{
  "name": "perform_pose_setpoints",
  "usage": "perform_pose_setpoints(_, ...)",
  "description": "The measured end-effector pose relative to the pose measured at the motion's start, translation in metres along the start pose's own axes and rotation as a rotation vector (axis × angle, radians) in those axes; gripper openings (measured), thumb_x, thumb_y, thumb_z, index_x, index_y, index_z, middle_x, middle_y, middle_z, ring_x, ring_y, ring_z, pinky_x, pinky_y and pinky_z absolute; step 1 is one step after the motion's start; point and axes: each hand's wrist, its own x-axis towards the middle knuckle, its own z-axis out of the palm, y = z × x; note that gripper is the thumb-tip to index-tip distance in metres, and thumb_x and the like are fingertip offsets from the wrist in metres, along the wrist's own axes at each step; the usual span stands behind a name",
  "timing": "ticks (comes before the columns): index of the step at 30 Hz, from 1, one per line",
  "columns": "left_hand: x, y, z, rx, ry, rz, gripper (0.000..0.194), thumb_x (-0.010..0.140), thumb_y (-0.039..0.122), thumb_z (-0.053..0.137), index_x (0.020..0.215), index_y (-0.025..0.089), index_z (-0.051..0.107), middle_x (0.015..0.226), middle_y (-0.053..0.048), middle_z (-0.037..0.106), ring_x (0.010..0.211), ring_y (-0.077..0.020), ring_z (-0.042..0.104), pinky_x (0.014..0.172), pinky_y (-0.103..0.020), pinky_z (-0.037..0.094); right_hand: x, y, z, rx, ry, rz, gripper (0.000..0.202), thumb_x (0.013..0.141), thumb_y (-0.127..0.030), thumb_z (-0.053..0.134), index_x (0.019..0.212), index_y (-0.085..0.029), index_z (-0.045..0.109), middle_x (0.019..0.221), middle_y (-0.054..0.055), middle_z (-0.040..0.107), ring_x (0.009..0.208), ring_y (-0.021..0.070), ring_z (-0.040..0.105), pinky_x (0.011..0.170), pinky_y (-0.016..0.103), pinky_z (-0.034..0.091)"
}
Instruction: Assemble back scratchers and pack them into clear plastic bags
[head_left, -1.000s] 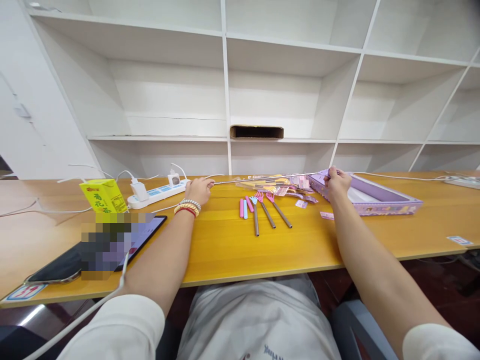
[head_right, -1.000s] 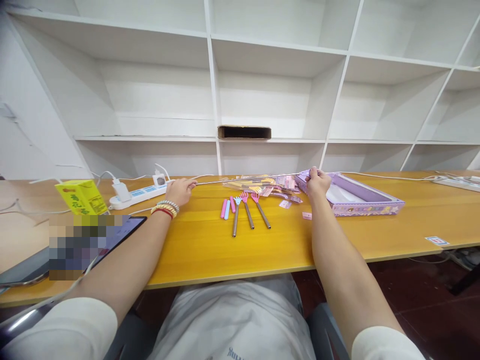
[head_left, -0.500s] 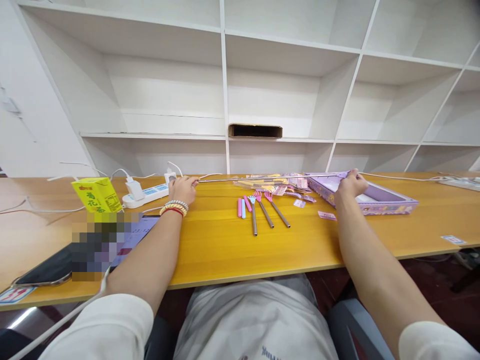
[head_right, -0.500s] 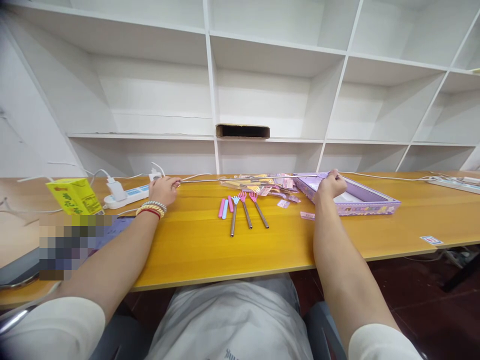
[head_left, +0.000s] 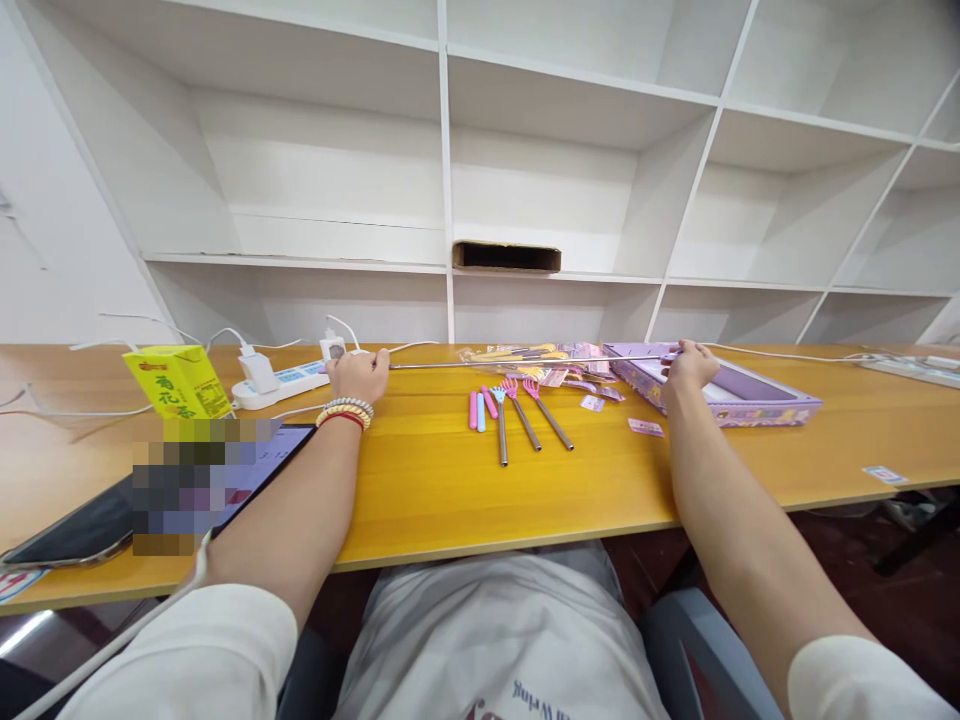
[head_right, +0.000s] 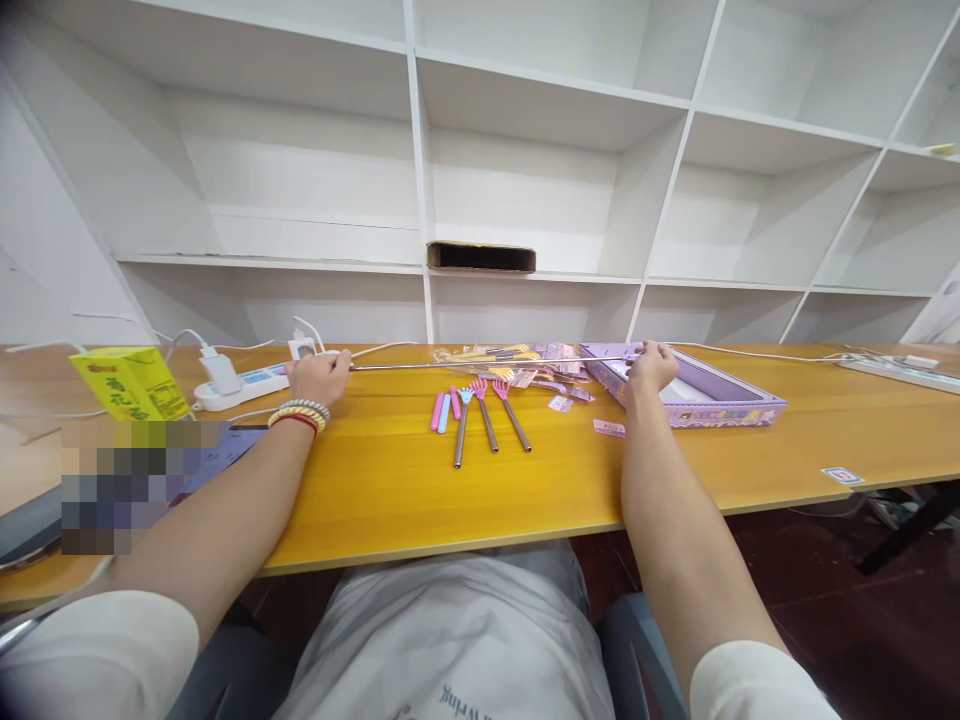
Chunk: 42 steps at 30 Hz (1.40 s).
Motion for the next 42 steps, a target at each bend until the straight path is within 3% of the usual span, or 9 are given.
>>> perform_pose_setpoints(4, 0.001, -0.003, 0.001, 0.072, 0.096, -0.057, 0.053, 0.086, 0.036, 0.027, 0.076, 0.010, 0.072, 0.078, -0.018, 0.068, 0.086, -0.0301, 0.058, 0.082, -0.042, 0.033, -0.001, -0.003, 0.000, 0.180, -0.061, 0.180, 0.017, 0.080, -0.026, 0.040, 0.068, -0.018, 0.048, 0.062, 0.000, 0.055, 0.044, 0.0097, 0.048, 0.033, 0.021, 0.032)
perform_pose_setpoints(8, 0.000, -0.004, 0.003, 0.100, 0.128, -0.065, 0.053, 0.085, 0.035, 0.025, 0.080, 0.011, 0.073, 0.080, -0.018, 0.068, 0.089, -0.0300, 0.057, 0.084, -0.042, 0.031, 0.001, -0.003, -0.001, 0.355, -0.133, 0.240, 0.028, 0.086, -0.031, 0.028, 0.067, -0.019, 0.046, 0.055, -0.001, 0.048, 0.044, 0.0102, 0.046, 0.033, 0.020, 0.030)
perform_pose_setpoints(13, -0.003, 0.000, -0.001, 0.137, 0.088, -0.101, 0.054, 0.084, 0.033, 0.024, 0.084, 0.010, 0.074, 0.083, -0.019, 0.069, 0.087, -0.0299, 0.058, 0.084, -0.042, 0.030, -0.001, 0.001, 0.004, 0.343, -0.091, 0.235, 0.018, 0.080, -0.020, 0.033, 0.067, -0.019, 0.047, 0.055, -0.001, 0.046, 0.043, 0.0089, 0.041, 0.033, 0.019, 0.026)
perform_pose_setpoints(22, -0.006, 0.012, -0.009, 0.180, -0.019, -0.111, 0.057, 0.083, 0.036, 0.025, 0.086, 0.007, 0.073, 0.085, -0.020, 0.069, 0.085, -0.0309, 0.061, 0.080, -0.041, 0.036, -0.010, 0.003, 0.010, 0.310, -0.037, 0.273, 0.015, 0.077, -0.020, 0.034, 0.067, -0.019, 0.046, 0.051, -0.002, 0.045, 0.040, 0.0101, 0.040, 0.031, 0.020, 0.023)
perform_pose_setpoints(27, -0.012, 0.050, -0.022, 0.142, -0.089, -0.063, 0.058, 0.084, 0.039, 0.025, 0.088, 0.006, 0.073, 0.085, -0.022, 0.069, 0.084, -0.0347, 0.062, 0.070, -0.040, 0.041, -0.052, 0.001, 0.042, 0.249, -0.282, 0.243, 0.010, 0.077, -0.021, 0.035, 0.071, -0.021, 0.044, 0.049, -0.004, 0.049, 0.033, 0.0078, 0.037, 0.032, 0.019, 0.023)
perform_pose_setpoints(32, -0.030, 0.099, -0.041, 0.070, -0.151, 0.028, 0.058, 0.087, 0.040, 0.025, 0.090, 0.009, 0.073, 0.086, -0.022, 0.068, 0.087, -0.0345, 0.063, 0.073, -0.042, 0.042, -0.106, 0.003, 0.071, 0.169, -0.486, 0.086, 0.006, 0.075, -0.027, 0.044, 0.072, -0.023, 0.041, 0.051, -0.006, 0.052, 0.031, 0.0091, 0.040, 0.029, 0.021, 0.022)
perform_pose_setpoints(38, -0.062, 0.146, -0.047, -0.051, -0.248, 0.146, 0.064, 0.090, 0.045, 0.019, 0.081, 0.013, 0.073, 0.081, -0.019, 0.069, 0.080, -0.0297, 0.065, 0.073, -0.040, 0.043, -0.166, 0.011, 0.085, 0.065, -0.844, -0.046, 0.010, 0.076, -0.031, 0.053, 0.076, -0.024, 0.046, 0.049, -0.006, 0.051, 0.034, 0.0106, 0.041, 0.034, 0.023, 0.026)
perform_pose_setpoints(42, -0.068, 0.153, -0.045, -0.100, -0.302, 0.153, 0.064, 0.091, 0.043, 0.018, 0.076, 0.014, 0.073, 0.079, -0.017, 0.069, 0.078, -0.0259, 0.065, 0.073, -0.037, 0.044, -0.185, 0.010, 0.084, 0.104, -0.977, -0.134, 0.018, 0.078, -0.037, 0.058, 0.077, -0.024, 0.045, 0.045, -0.008, 0.046, 0.037, 0.0098, 0.041, 0.037, 0.021, 0.028)
